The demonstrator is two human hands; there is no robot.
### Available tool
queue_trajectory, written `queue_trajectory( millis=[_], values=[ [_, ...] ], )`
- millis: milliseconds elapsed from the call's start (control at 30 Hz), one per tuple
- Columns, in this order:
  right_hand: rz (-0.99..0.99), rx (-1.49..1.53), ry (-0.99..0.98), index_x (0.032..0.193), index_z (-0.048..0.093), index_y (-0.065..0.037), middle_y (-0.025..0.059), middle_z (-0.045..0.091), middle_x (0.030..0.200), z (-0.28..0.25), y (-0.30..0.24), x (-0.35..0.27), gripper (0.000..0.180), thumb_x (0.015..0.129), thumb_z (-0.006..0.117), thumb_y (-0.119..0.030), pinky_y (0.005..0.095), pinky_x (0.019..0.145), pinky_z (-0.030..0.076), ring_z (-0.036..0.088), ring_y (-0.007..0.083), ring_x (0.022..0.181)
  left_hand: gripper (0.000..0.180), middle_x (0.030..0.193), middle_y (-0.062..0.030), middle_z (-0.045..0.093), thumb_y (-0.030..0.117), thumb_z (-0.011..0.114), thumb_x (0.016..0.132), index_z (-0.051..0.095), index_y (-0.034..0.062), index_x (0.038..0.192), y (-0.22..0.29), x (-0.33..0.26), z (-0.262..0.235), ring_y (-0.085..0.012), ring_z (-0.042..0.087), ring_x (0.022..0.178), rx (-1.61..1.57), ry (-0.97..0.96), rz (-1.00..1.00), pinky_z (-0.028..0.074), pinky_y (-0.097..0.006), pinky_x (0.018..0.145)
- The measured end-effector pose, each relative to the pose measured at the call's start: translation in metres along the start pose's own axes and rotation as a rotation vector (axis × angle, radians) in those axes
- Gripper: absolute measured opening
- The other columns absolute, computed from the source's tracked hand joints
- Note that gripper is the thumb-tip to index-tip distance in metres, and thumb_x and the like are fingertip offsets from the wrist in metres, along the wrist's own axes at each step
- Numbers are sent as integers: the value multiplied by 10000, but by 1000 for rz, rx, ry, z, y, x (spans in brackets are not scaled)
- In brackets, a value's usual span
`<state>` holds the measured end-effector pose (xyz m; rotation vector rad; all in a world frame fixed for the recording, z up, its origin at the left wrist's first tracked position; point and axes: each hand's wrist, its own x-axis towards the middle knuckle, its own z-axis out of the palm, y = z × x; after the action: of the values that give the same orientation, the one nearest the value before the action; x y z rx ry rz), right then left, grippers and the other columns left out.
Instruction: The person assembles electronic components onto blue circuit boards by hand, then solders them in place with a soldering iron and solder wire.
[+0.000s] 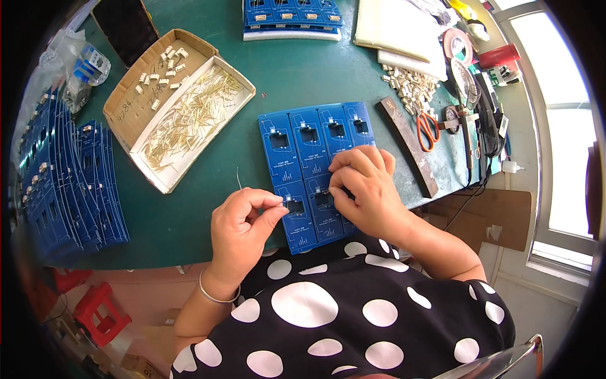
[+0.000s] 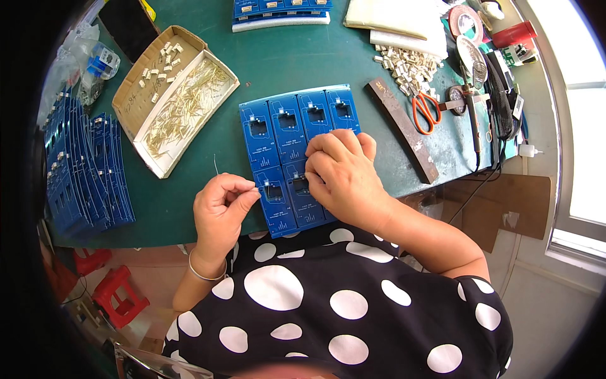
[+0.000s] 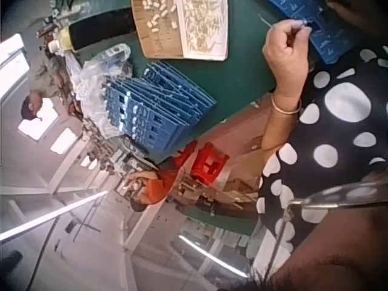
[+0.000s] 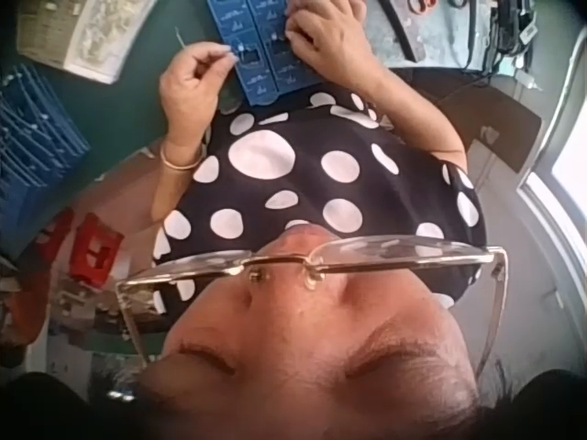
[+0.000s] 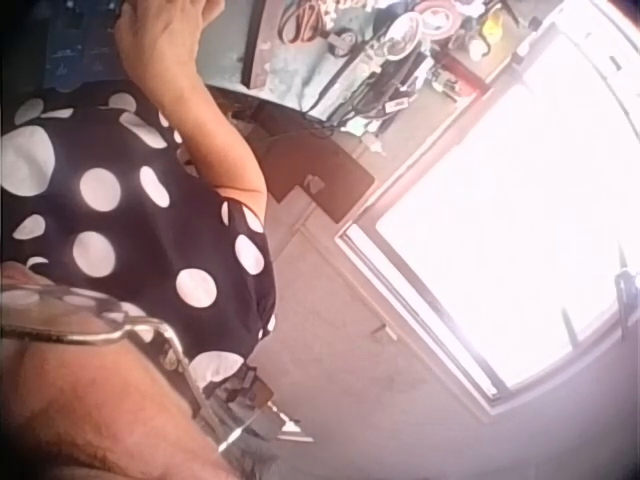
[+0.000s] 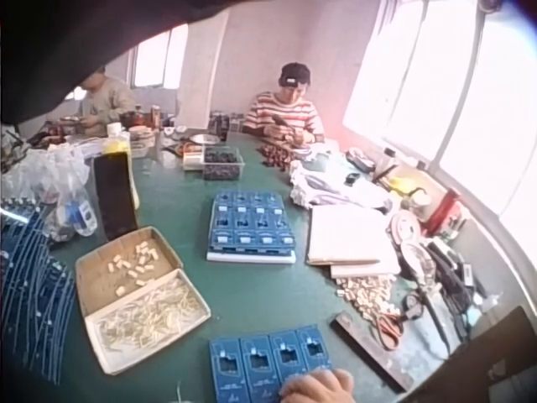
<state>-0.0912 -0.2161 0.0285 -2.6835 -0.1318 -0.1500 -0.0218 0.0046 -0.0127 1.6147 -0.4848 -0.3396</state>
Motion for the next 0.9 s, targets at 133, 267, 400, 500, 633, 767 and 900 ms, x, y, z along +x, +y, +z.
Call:
queue_trajectory(
  millis=[133,267,400,500,633,767,900],
  values=[
    [-47,-122,4,837,609,-100,16,566,1058,-2,-7,0,131,734,690,-88,412,949,304,507,220,1071,140,803,-60,674,-8,765,804,647,11,877,1,0,1,-81,587,625,2,4,4,462,-221,546],
    [-84,-214,-7,854,615,-104,9,558,1060,1,-12,1,158,719,698,-102,416,955,293,508,203,1077,144,797,-62,673,-11,767,799,648,15,876,2,1,0,-87,591,623,30,-2,23,461,-225,544],
    [-157,-381,42,837,600,-109,-1,539,1030,6,-13,-2,170,683,668,-132,433,999,275,525,164,1057,143,794,-64,672,-7,768,799,649,17,876,4,0,0,-96,593,621,45,-7,35,459,-231,541],
    [-164,-373,58,842,598,-112,-2,540,1024,9,-11,-6,171,686,664,-129,436,1006,271,529,162,1057,141,793,-64,671,-4,766,800,650,18,878,3,1,-1,-99,592,619,48,-11,39,460,-234,540],
    [-114,-273,78,842,599,-111,-2,552,1027,12,-12,-2,151,705,659,-124,436,987,280,530,165,1046,141,789,-63,668,-4,763,803,650,20,885,5,1,-1,-101,595,622,71,-28,55,462,-234,543],
    [-69,-277,68,846,598,-104,-1,557,1030,9,-15,1,151,711,662,-122,436,969,290,532,169,1034,144,791,-66,665,-4,762,804,649,20,889,6,1,-1,-102,600,625,84,-30,56,465,-233,545],
    [-25,-241,76,848,598,-101,-1,555,1019,12,-15,-1,161,703,667,-119,442,961,297,533,172,1026,142,802,-71,667,-6,761,804,649,17,889,6,1,0,-105,605,630,76,-28,48,467,-233,547]
  ],
)
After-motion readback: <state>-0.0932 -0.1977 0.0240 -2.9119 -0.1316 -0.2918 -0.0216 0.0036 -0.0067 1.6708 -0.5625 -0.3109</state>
